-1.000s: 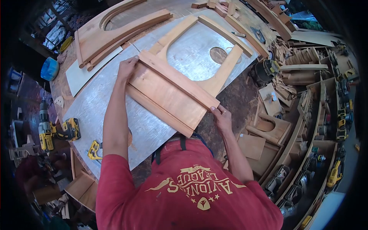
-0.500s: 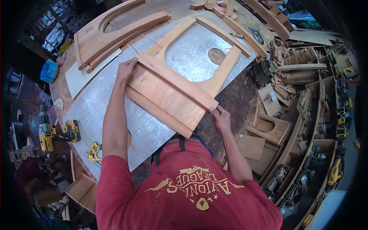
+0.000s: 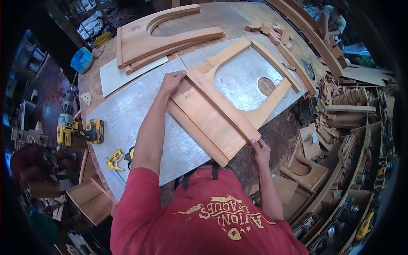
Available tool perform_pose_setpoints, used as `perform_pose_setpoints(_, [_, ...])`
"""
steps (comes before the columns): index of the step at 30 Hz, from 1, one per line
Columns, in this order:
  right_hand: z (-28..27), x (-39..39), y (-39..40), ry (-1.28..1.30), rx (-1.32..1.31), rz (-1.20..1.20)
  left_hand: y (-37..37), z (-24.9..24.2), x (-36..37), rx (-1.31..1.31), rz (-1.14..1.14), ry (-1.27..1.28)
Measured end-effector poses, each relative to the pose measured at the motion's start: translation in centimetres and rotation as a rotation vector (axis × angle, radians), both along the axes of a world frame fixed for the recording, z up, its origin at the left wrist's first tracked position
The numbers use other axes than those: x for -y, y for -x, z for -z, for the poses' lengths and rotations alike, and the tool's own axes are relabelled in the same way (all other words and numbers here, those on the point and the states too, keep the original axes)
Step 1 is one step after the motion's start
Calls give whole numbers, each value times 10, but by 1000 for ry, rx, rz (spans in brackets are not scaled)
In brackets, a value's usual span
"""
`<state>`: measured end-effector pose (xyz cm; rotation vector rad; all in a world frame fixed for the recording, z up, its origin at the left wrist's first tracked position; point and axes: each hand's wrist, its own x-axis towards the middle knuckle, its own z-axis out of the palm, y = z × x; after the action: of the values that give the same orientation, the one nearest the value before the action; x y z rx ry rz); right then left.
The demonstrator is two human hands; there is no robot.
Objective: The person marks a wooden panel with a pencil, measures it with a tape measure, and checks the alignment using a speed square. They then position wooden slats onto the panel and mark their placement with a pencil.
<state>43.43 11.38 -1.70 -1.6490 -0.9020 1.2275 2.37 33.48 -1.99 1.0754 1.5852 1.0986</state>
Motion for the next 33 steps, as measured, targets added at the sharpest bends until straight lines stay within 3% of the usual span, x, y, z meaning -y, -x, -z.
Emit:
perform_pose_setpoints(8, [-2, 2, 0, 10, -13, 4, 3, 15, -5, -2, -11, -22])
perform_pose_setpoints(14, [47, -3, -16, -166, 40, -9, 5, 21, -8, -105, -23, -52])
perform_pose_setpoints(27, [15, 1, -12, 19, -13, -36, 5, 8, -3, -112, -1, -24])
perform_pose_setpoints(33, [17, 2, -7, -57, -17, -11, 3, 14, -4, -84, -11, -62])
